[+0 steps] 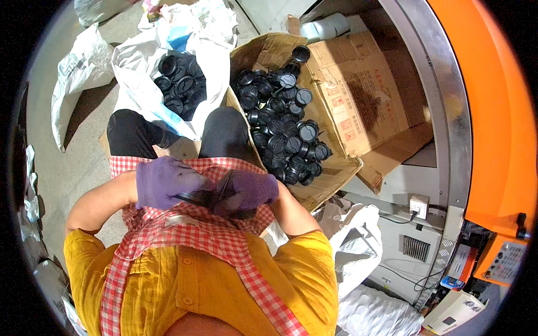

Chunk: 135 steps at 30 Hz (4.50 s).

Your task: The person cleans plastic caps by hand, picking them up from a box and using a small tool to scrape the edges before placing them into a white bag.

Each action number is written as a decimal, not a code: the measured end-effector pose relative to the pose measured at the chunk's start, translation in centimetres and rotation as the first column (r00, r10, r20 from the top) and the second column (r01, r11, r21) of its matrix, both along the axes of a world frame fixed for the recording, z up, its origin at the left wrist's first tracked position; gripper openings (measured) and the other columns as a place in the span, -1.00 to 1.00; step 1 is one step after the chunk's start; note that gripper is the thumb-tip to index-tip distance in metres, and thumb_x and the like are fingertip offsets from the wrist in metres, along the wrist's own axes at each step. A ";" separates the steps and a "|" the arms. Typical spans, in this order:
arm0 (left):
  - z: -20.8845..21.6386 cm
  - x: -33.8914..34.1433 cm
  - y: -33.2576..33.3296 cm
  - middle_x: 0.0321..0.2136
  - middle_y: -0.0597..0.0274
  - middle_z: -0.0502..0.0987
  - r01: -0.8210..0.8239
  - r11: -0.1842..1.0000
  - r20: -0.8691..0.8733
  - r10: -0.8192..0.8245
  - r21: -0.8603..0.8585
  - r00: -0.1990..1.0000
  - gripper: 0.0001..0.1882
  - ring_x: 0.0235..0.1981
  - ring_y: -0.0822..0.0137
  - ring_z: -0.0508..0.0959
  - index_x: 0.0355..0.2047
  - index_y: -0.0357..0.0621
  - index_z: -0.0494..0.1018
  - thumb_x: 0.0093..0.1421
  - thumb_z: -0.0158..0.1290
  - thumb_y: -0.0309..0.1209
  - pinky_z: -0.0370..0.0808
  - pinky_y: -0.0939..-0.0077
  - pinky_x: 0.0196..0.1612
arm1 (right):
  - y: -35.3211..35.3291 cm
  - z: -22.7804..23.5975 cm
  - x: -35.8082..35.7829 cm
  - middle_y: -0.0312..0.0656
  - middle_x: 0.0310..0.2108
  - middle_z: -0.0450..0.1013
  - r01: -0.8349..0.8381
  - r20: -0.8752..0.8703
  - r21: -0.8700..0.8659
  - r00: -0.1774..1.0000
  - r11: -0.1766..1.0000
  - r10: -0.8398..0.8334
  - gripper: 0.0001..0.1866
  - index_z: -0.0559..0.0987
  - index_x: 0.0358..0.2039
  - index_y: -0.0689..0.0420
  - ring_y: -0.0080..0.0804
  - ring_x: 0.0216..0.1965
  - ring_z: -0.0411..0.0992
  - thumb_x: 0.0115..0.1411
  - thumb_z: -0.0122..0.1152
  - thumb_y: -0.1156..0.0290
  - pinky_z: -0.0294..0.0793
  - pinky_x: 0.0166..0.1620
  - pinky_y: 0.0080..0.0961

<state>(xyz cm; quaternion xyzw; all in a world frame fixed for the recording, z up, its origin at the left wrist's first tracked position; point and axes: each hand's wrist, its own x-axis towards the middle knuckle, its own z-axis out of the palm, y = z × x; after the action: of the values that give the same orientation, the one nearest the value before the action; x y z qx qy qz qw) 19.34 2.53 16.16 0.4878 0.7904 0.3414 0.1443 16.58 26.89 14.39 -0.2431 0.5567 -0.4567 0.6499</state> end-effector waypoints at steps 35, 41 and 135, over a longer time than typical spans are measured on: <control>-14.4 -13.7 -2.5 0.17 -0.07 0.09 -0.825 0.523 0.130 0.852 -0.216 0.506 -0.30 0.18 -0.06 0.15 0.09 0.03 0.25 -0.12 0.20 -0.36 0.19 0.24 0.17 | 8.8 -24.8 -21.2 -0.15 0.13 0.22 0.773 -0.815 0.579 0.551 0.259 0.177 -0.60 0.44 0.00 -0.05 -0.09 0.11 0.19 0.11 0.05 0.23 0.26 0.09 -0.29; -14.0 -14.3 -1.8 0.08 0.00 0.26 -0.776 0.567 0.101 0.820 -0.275 0.564 -0.47 0.07 0.00 0.30 -0.01 -0.04 0.36 -0.05 0.14 -0.35 0.31 0.28 0.09 | 11.6 -28.7 -20.9 -0.03 -0.17 0.46 0.788 -0.912 0.408 0.372 0.462 0.171 -0.72 0.51 -0.16 0.10 -0.10 -0.15 0.43 0.07 0.07 0.44 0.38 -0.07 -0.33; -6.9 -10.2 0.7 0.10 -0.14 0.19 -0.896 0.395 0.020 0.913 0.203 0.407 -0.28 0.15 -0.09 0.20 0.07 -0.07 0.28 -0.18 0.24 -0.46 0.18 0.27 0.17 | 7.7 -22.6 -12.9 -0.05 -0.31 0.51 0.914 -0.955 0.277 0.297 0.295 -0.024 -0.71 0.49 -0.31 0.12 -0.08 -0.22 0.46 0.06 0.12 0.17 0.42 -0.17 -0.24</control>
<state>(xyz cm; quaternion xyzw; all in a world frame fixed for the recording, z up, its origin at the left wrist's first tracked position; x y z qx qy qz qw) 9.15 3.23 9.25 0.0071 0.8993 0.4119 -0.1467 3.66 34.63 -8.19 0.1335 0.9725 -0.1542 0.1122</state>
